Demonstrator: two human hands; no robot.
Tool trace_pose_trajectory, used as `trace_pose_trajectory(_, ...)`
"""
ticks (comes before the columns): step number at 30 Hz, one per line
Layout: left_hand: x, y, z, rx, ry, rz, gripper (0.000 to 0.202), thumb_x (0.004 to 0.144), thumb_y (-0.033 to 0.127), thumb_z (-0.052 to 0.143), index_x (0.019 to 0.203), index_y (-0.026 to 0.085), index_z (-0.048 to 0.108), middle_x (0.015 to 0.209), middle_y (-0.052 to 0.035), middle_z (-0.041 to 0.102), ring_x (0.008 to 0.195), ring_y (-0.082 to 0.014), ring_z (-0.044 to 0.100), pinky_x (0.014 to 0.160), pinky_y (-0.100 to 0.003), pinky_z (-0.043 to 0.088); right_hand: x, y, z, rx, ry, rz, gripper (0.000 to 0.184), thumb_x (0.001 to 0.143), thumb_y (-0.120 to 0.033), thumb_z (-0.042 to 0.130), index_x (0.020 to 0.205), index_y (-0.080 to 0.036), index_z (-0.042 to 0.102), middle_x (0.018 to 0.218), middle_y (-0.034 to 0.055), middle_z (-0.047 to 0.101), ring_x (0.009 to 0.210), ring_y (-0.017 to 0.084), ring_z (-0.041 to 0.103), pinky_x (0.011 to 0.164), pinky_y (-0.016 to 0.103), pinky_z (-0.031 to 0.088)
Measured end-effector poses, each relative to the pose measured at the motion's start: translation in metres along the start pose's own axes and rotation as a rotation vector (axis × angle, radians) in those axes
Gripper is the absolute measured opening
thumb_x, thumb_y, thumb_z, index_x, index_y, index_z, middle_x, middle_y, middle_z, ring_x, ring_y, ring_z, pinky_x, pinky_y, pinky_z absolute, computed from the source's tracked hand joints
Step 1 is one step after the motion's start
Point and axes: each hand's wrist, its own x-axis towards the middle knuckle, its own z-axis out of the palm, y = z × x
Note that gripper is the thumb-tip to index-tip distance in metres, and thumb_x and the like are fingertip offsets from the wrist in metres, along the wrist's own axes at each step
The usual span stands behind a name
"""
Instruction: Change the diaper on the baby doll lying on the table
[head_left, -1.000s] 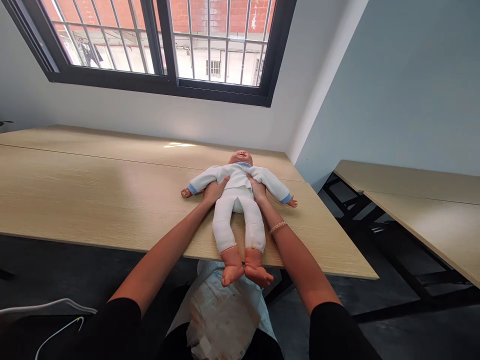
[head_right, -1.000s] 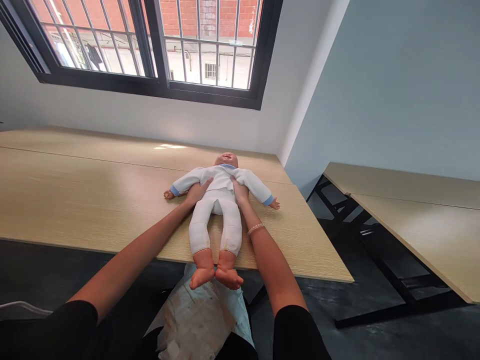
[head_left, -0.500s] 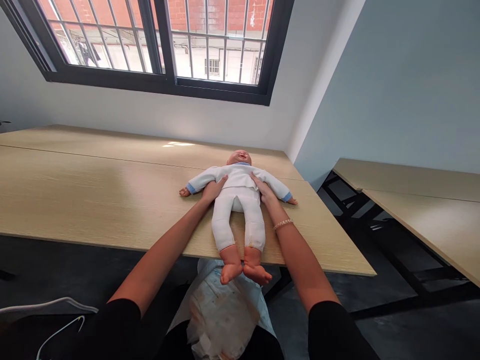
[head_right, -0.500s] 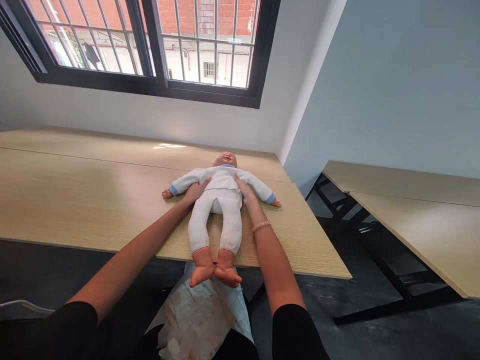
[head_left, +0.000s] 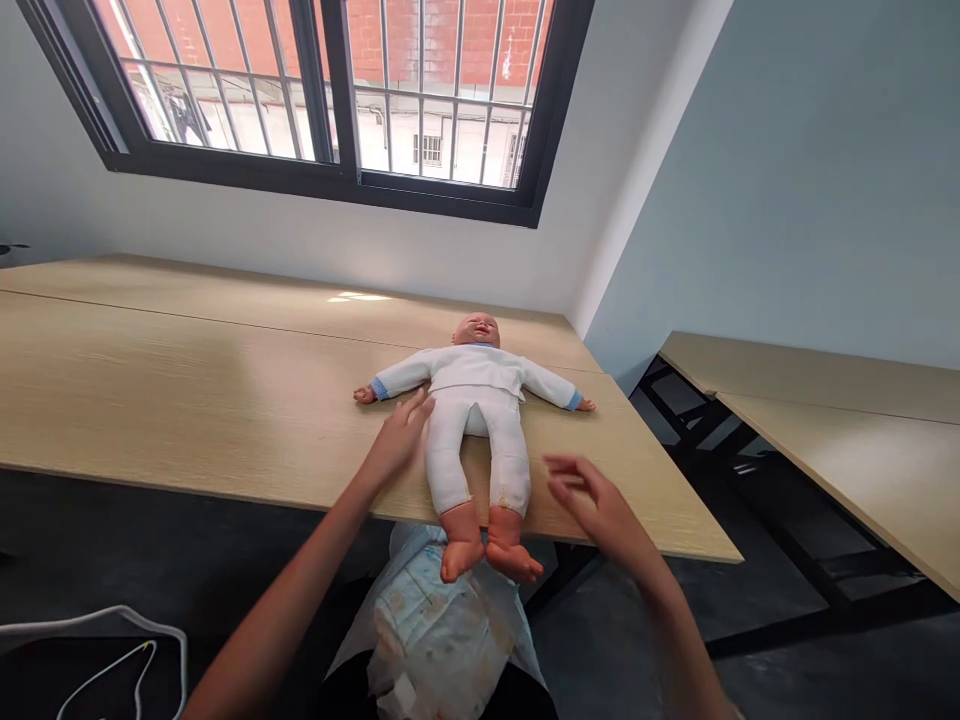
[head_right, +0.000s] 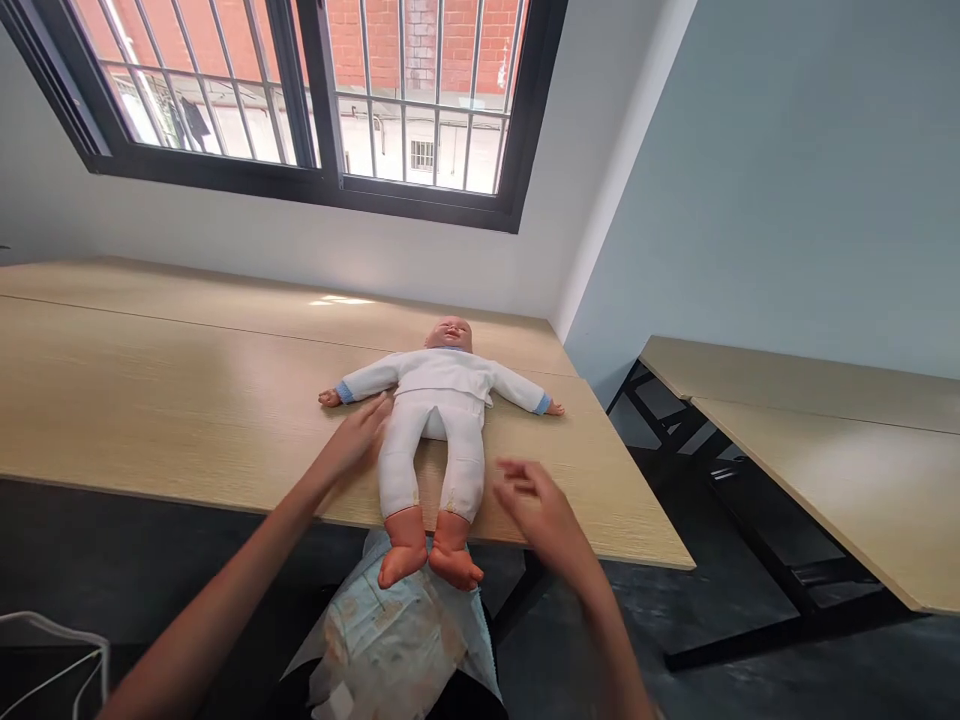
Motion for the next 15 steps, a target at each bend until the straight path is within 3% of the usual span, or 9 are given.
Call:
trace_pose_trajectory(1,-0.029,0.001,-0.002,-0.005,0.053,-0.001,0.047,0.098,0.040,0.045,0.130,0.008,0.058,0.141,-0.0162,0.057,0.133,-0.0277,0.051,0.112,-0.039,0.038,-0.023,0.002,-0.004,-0.016,-0.147,0.036,0.044,0.091,-0.056,0.059,0.107,-0.016,0.067,0.107,0.0099,0.067,0.100,0.024,0.063,0.092,0.037,0.050)
trace_pose_trajectory(3,-0.091,-0.001,-0.006,-0.022,0.192,0.069,0.035,0.099,0.038,0.045,0.120,0.015,0.062,0.123,-0.0112,0.067,0.117,-0.0232,0.062,0.101,-0.034,0.048,-0.062,0.008,-0.013,0.005,-0.515,0.108,0.040,0.093,-0.054,0.057,0.099,-0.016,0.069,0.097,0.0075,0.069,0.095,0.022,0.063,0.088,0.033,0.050)
trace_pose_trajectory(5,-0.147,-0.010,-0.012,0.073,0.121,0.227,0.021,0.097,0.029,0.049,0.103,0.019,0.067,0.102,-0.0067,0.070,0.098,-0.0197,0.066,0.089,-0.030,0.053,-0.090,0.018,-0.013,-0.024,-0.646,0.206,0.036,0.092,-0.051,0.059,0.095,-0.016,0.071,0.095,0.0069,0.070,0.093,0.022,0.064,0.086,0.032,0.051)
trace_pose_trajectory(7,-0.188,-0.027,-0.021,0.201,-0.105,0.389,0.019,0.093,0.019,0.051,0.094,0.021,0.070,0.095,-0.0055,0.071,0.098,-0.0198,0.065,0.088,-0.029,0.053,-0.108,0.033,0.000,-0.136,-0.635,0.271,0.029,0.088,-0.042,0.064,0.100,-0.017,0.072,0.103,0.0085,0.071,0.099,0.026,0.064,0.092,0.036,0.051)
trace_pose_trajectory(9,-0.212,-0.050,-0.031,0.339,-0.262,0.379,0.031,0.089,0.010,0.047,0.101,0.024,0.072,0.104,-0.0061,0.072,0.108,-0.0220,0.063,0.094,-0.033,0.052,-0.120,0.051,0.028,-0.263,-0.577,0.299,0.042,0.080,-0.028,0.068,0.120,-0.017,0.068,0.125,0.0117,0.065,0.116,0.031,0.059,0.103,0.042,0.046)
trace_pose_trajectory(12,-0.225,-0.089,-0.040,0.515,-0.490,0.138,0.060,0.082,0.009,0.055,0.136,0.034,0.059,0.145,-0.0060,0.054,0.138,-0.0338,0.043,0.109,-0.053,0.043,-0.126,0.066,0.081,-0.449,-0.392,0.205,0.082,0.070,-0.007,0.065,0.149,-0.018,0.044,0.156,0.0142,0.035,0.144,0.033,0.033,0.117,0.045,0.033)
trace_pose_trajectory(13,-0.226,-0.100,-0.041,0.531,-0.564,0.048,0.070,0.079,0.011,0.060,0.144,0.036,0.051,0.155,-0.0058,0.043,0.144,-0.0374,0.035,0.111,-0.059,0.038,-0.125,0.066,0.096,-0.480,-0.374,0.126,0.084,0.071,-0.004,0.061,0.151,-0.020,0.042,0.158,0.0126,0.032,0.147,0.032,0.027,0.119,0.046,0.029)
trace_pose_trajectory(15,-0.225,-0.115,-0.038,0.497,-0.661,-0.062,0.083,0.078,0.015,0.067,0.152,0.037,0.037,0.163,-0.0067,0.025,0.148,-0.0396,0.027,0.114,-0.062,0.032,-0.120,0.059,0.119,-0.490,-0.400,-0.043,0.072,0.074,0.000,0.055,0.141,-0.025,0.056,0.157,0.0083,0.035,0.148,0.031,0.026,0.121,0.049,0.023)
